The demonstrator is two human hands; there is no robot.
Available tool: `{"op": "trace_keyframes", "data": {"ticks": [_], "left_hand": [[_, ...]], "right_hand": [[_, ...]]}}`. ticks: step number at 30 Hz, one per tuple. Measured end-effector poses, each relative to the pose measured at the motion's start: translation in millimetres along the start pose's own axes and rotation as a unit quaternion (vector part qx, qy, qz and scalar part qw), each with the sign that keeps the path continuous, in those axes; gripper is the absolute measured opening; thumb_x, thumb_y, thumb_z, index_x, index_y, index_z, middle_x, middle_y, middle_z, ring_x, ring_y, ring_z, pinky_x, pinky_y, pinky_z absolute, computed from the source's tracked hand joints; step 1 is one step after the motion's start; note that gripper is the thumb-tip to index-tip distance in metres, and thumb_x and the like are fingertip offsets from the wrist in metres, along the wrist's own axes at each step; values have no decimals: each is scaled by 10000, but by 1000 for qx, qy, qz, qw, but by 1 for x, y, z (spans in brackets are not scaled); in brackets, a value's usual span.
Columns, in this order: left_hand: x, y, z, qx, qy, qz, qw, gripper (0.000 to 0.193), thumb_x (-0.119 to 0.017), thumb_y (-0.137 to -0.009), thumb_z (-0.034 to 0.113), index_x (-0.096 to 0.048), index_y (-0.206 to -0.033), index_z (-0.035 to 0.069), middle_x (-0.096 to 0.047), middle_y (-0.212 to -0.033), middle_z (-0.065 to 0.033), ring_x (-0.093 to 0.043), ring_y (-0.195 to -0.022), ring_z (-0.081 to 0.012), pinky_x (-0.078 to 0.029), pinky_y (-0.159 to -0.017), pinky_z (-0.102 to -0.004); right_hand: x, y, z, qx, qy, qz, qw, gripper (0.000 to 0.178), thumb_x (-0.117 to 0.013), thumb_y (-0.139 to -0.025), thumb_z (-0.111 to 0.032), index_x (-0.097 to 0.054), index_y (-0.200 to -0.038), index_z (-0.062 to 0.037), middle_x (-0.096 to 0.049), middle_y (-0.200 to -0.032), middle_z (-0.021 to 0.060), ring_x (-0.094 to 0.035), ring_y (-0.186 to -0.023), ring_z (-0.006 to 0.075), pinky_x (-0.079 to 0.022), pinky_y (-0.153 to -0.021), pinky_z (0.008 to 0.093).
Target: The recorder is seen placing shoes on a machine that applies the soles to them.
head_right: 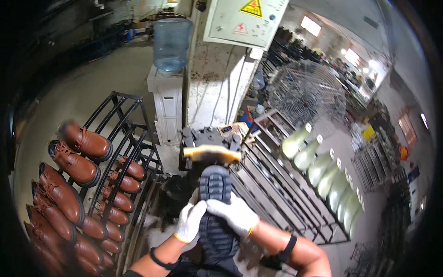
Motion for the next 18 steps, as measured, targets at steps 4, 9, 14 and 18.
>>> {"op": "trace_keyframes", "data": {"ticks": [4,9,14,18], "left_hand": [[16,1,17,99,-38,-44,993,605,-557,-1066,101,-386,-1625,-58,-552,-1563,-106,-522,-1413,-169,-375,-1215,-340],[13,2,21,160,38,-13,986,626,-557,-1055,84,-367,-1635,-55,-524,-1590,-109,-504,-1438,-178,-366,-1231,-357],[23,12,-4,177,-9,-28,984,635,-593,-1064,96,-368,-1646,-26,-522,-1586,-87,-524,-1395,-150,-385,-1206,-332],[27,26,-11,56,-115,-34,991,369,-582,-1076,58,-630,-1429,-39,-718,-1320,-120,-682,-1205,-164,-529,-1066,-314]], "right_hand": [[-13,-5,21,4,-56,57,997,500,-795,-973,-164,-611,-1422,-42,-719,-1315,60,-671,-1195,148,-512,-1088,333],[-18,-7,6,24,-137,53,989,520,-776,-961,-52,-568,-1437,-30,-710,-1329,48,-670,-1206,127,-518,-1090,313],[-19,13,26,-1,-145,106,984,382,-756,-991,-106,-659,-1351,-22,-734,-1254,66,-674,-1131,148,-522,-1027,316],[-25,33,55,39,-155,126,979,393,-741,-992,-100,-643,-1361,-7,-730,-1247,66,-675,-1102,155,-516,-1033,321]]}}
Point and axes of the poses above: each hand's wrist, its own y-axis away from the middle knuckle, its own x-axis out of the back of the hand, z = x × y, the point moved 7 cm from there along -y, towards the middle knuckle
